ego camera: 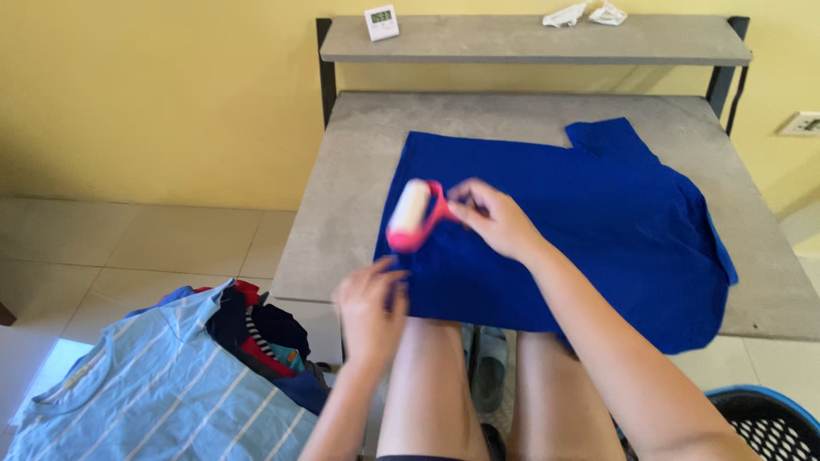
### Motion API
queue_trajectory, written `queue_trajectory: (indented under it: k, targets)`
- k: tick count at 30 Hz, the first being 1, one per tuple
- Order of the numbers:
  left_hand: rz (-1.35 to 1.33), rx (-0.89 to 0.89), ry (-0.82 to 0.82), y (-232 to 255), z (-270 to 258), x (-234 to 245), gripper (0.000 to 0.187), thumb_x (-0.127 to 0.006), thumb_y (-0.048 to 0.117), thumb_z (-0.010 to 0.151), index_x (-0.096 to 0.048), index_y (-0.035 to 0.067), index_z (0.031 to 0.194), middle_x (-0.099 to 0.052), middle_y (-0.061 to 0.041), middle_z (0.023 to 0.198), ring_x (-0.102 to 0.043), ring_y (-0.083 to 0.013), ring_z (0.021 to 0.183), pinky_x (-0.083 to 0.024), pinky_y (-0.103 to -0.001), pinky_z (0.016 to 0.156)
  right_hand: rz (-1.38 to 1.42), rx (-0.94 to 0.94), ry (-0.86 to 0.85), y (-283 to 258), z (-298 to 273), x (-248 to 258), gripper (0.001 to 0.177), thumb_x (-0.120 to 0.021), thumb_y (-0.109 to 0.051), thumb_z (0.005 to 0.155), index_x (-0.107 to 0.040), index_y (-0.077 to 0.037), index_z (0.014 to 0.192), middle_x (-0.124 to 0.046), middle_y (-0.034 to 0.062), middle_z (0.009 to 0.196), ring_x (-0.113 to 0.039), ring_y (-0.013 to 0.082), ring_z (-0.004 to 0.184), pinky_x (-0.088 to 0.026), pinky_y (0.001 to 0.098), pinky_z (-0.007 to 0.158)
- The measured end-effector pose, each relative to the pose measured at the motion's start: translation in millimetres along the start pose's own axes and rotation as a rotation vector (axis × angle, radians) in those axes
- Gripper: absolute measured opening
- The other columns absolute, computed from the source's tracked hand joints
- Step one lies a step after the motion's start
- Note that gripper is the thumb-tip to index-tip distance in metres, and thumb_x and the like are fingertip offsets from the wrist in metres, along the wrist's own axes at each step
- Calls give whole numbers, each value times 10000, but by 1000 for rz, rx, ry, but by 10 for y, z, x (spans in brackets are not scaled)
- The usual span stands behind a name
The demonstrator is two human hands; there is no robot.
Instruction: The person removes lint from several garments using a pink lint roller. They take a striped shirt, a blue polo, gray shorts, and a patterned shirt from a laundry basket, lay each on a table, roll the garment to remove lint, then set it aside.
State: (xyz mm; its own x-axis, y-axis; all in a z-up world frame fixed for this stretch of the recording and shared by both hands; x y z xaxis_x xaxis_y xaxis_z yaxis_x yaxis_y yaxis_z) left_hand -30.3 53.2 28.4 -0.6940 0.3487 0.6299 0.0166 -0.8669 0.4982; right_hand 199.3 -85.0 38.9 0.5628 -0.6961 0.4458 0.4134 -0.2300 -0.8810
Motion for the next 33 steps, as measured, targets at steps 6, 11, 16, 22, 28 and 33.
queue_trajectory:
  k: [6,11,16,22,28,33]
  targets:
    - [128,149,12,-304,-125,150,277,-737,204,825,-781,236,1096,-660,-15,1306,-563,-277,1177,-341,-487,1026,-302,-21,-164,-418,-730,-178,273,-741,-398,868,-748,-169,1017,-788,30,933,-743,182,841,-560,334,759]
    - [207,45,-77,-331,-92,98,410,-676,155,807,-785,290,1179,-638,-32,1377,-553,-277,1218,-334,-481,1059,-366,-48,-159,-485,-866,-184,293,-736,-431,861,-747,-190,1027,-780,33,947,-729,213,875,-545,343,754]
    - [291,41,-78,-311,-75,85,379,-669,203,820,-786,305,1166,-637,-35,1374,-551,-280,1234,-333,-484,1079,-446,-200,-171,-147,-1092,418,300,-752,-453,835,-771,-202,999,-777,30,934,-721,200,878,-538,346,768]
    - [333,100,-91,-251,-54,76,378,-676,206,802,-795,290,1150,-639,-23,1380,-553,-277,1228,-338,-481,1076,-456,-335,-125,310,-1797,1592,312,-759,-409,825,-792,-137,973,-806,16,900,-731,150,871,-545,323,796]
    - [494,159,-121,-109,71,-40,351,-700,187,749,-814,246,1075,-644,-30,1355,-549,-285,1239,-338,-488,1059,-274,-543,139,587,-2607,2388,304,-785,-313,805,-799,-74,992,-787,68,821,-681,180,776,-517,368,709]
    - [185,-1,-182,254,225,-536,448,-645,315,888,-653,118,1290,-582,-117,1476,-486,-322,1391,-330,-510,1157,-347,-454,373,781,-2668,2295,365,-590,-406,997,-714,-76,1091,-696,98,798,-627,240,736,-504,393,699]
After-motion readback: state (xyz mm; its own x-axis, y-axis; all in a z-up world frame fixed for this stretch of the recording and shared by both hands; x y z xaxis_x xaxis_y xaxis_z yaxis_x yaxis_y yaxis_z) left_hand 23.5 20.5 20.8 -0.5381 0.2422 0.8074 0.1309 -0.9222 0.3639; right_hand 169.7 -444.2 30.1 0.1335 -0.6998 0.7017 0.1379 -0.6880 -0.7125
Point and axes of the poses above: each hand's wrist, its own z-axis towards the middle knuckle, its own x-axis out of the back of the hand, y = z × x, the point moved 4 cm from there along z, towards the middle knuckle
